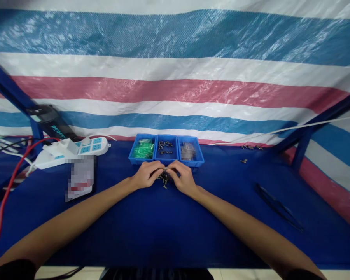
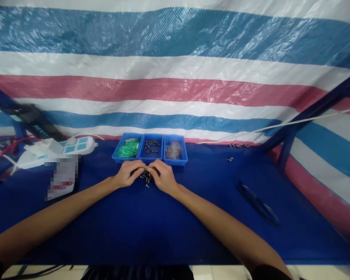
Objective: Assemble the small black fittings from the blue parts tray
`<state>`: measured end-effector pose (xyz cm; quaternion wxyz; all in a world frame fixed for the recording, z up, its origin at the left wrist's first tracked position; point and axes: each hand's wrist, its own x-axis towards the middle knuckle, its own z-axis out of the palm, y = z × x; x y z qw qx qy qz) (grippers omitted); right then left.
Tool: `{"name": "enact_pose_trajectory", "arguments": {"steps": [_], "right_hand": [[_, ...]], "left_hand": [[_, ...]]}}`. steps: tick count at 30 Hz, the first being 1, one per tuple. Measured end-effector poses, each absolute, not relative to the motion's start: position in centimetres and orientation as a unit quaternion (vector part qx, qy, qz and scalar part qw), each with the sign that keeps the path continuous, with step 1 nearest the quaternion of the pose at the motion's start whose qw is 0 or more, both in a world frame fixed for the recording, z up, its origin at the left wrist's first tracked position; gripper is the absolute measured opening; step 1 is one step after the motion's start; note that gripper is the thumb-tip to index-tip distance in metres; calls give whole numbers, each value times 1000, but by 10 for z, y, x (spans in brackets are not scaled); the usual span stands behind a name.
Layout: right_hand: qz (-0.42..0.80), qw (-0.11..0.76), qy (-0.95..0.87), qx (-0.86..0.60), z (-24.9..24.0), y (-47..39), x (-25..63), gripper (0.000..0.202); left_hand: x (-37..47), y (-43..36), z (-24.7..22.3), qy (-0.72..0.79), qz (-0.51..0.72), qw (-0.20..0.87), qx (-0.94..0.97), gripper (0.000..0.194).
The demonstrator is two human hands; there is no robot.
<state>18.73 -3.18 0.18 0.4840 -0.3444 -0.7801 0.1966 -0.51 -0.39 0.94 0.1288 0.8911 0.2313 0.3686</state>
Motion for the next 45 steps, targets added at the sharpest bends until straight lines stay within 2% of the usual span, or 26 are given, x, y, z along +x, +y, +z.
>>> {"name": "enact_pose_trajectory", "arguments": {"steps": [11, 34, 45], "right_hand": [[247, 458, -789, -327, 5, -32, 191, 22], [207, 490, -778, -335, 7, -34, 188, 17], [217, 474, -785, -336, 5, -30, 189, 24]], "left_hand": [[-6, 0, 3, 228, 372, 115, 893, 21], [-2, -2, 4, 256, 378, 101, 884, 19], [0, -2, 5, 249, 396, 69, 881, 22]]}}
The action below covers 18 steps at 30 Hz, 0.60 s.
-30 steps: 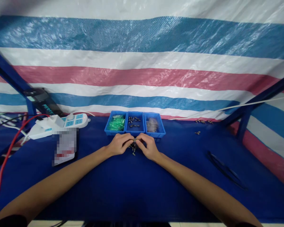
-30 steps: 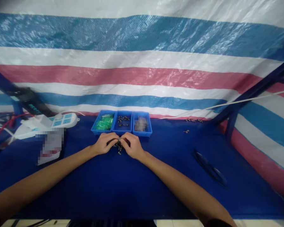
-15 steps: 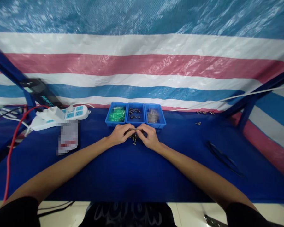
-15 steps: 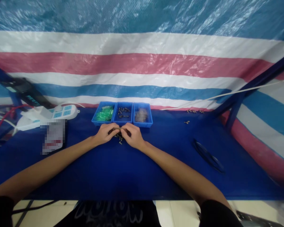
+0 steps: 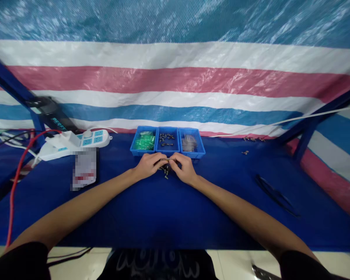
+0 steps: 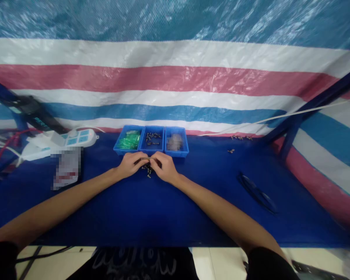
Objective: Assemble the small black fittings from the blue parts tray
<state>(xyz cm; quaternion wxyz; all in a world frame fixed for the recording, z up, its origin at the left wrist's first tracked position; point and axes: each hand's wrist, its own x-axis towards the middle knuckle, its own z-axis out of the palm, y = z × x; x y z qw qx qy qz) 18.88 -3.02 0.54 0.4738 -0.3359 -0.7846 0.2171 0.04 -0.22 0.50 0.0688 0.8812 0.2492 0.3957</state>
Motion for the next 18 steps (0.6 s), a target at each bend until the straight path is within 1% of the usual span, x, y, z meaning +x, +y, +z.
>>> {"name": "enact_pose_trajectory", "arguments": {"steps": [3, 9, 15, 18], "right_hand": [[222, 468, -787, -336, 4, -29, 189, 24], [233, 453, -791, -339, 3, -29, 188, 27], [234, 452, -788, -347, 2, -27, 188, 28], [223, 456, -788, -348, 2, -27, 188, 27]], "left_hand": [[2, -4, 7, 249, 428, 58, 867, 19], [2, -8, 10, 255, 484, 37, 836, 7], [3, -7, 6, 232, 506, 3, 831, 8], [2, -4, 6, 227, 497, 25, 837, 9]]}}
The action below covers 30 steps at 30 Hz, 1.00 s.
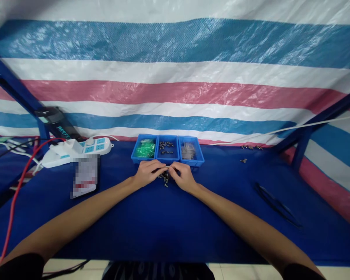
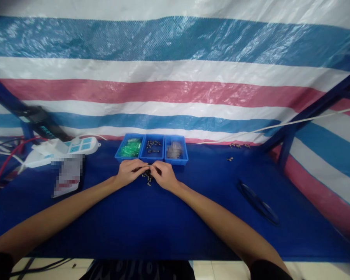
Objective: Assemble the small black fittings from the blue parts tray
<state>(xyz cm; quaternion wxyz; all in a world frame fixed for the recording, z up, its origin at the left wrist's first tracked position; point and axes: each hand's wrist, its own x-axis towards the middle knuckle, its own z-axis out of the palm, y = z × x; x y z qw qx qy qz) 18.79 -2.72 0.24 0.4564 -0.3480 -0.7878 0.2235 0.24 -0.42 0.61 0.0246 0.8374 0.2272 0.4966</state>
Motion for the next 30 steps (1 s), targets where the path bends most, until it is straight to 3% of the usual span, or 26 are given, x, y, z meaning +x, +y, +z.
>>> {"name": "enact_pose_trajectory", "arguments": {"steps": [5, 14, 30], "right_hand": [[200, 469, -789, -343, 5, -31, 188, 25], [189, 469, -798, -326, 5, -34, 188, 22], [218, 457, -787, -352, 6, -32, 188, 27]], "left_hand": [[0, -3, 11, 248, 432, 107, 860, 18], [-3, -3, 9, 263, 389, 148, 871, 20], [-3, -3, 7, 273, 375, 123, 877, 18]]}}
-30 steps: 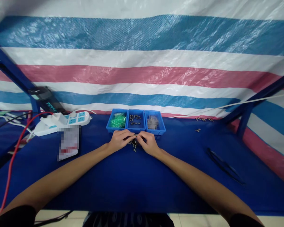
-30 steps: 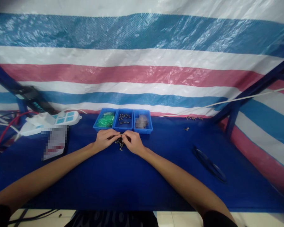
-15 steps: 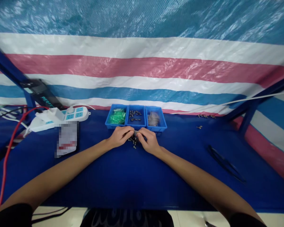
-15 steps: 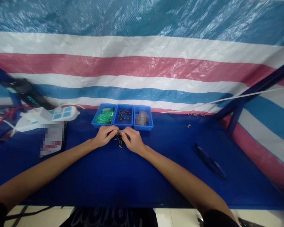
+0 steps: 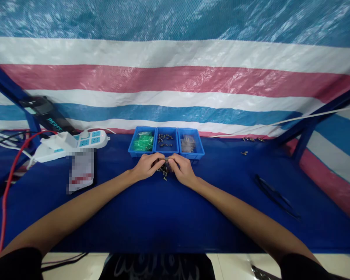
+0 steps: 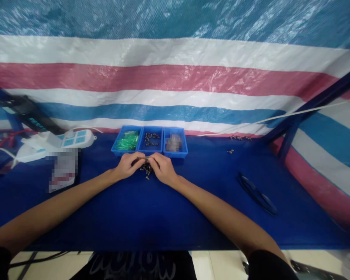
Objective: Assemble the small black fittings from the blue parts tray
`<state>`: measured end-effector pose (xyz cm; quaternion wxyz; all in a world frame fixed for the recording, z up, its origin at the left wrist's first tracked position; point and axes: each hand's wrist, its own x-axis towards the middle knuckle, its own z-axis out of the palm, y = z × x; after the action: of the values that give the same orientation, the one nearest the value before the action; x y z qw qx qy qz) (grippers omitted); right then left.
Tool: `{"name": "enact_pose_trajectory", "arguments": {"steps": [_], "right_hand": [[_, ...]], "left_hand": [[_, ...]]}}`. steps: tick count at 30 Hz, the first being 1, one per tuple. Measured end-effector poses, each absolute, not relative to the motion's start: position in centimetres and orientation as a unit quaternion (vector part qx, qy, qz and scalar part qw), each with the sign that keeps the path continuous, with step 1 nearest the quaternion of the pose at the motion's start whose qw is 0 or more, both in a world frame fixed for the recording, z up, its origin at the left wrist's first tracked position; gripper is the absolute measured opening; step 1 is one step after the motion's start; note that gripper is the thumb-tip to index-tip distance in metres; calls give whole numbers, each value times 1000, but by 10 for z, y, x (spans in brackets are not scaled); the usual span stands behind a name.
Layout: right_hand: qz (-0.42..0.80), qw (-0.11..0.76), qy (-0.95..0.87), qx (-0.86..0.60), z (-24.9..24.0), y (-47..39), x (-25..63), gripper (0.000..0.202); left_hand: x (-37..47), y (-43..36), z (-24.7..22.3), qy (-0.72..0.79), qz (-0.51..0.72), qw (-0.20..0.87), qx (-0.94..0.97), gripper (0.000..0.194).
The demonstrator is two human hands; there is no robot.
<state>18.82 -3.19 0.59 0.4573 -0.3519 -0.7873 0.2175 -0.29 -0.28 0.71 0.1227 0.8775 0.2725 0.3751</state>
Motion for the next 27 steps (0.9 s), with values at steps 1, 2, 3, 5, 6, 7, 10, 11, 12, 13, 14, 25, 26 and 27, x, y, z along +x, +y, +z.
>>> {"name": "enact_pose_trajectory", "arguments": {"steps": [1, 2, 3, 5, 6, 7, 10, 11, 12, 13, 14, 25, 26, 27], "right_hand": [[218, 457, -786, -354, 6, -32, 188, 28], [219, 455, -786, -356, 6, -32, 188, 29], [219, 453, -786, -358, 7, -32, 188, 29], [223, 446, -788, -361, 7, -31, 188, 31], [225, 442, -790, -362, 7, -31, 188, 32], [226, 438, -791, -361, 7, -31, 188, 32], [225, 425, -804, -350, 5, -31, 188, 31], [224, 419, -809, -345, 4, -32, 188, 31], [224, 412, -815, -341, 3, -32, 188, 30], [225, 407, -819, -337, 3, -32, 188, 30], [225, 403, -821, -335, 2, -32, 188, 29], [241, 436, -783, -373, 4, -30, 188, 35], [244, 436, -782, -373, 4, -30, 188, 36], [247, 434, -782, -373, 4, -30, 188, 36]], "left_hand": [[-3, -3, 6, 273, 376, 122, 877, 17], [-3, -3, 6, 273, 377, 121, 877, 17], [-3, -2, 6, 273, 378, 120, 877, 17], [-3, -2, 5, 270, 377, 118, 878, 17], [-3, -2, 5, 267, 375, 119, 880, 17], [-3, -2, 5, 261, 373, 120, 882, 18], [-4, -1, 5, 240, 366, 127, 890, 20], [-4, -1, 4, 233, 364, 129, 892, 20], [-5, 0, 4, 228, 364, 129, 894, 21], [-5, 0, 3, 223, 365, 128, 895, 21], [-5, 0, 3, 219, 368, 126, 895, 20], [0, -3, 4, 250, 437, 72, 861, 19], [0, -3, 3, 248, 442, 60, 860, 19], [0, -3, 2, 242, 445, 46, 861, 17]]}}
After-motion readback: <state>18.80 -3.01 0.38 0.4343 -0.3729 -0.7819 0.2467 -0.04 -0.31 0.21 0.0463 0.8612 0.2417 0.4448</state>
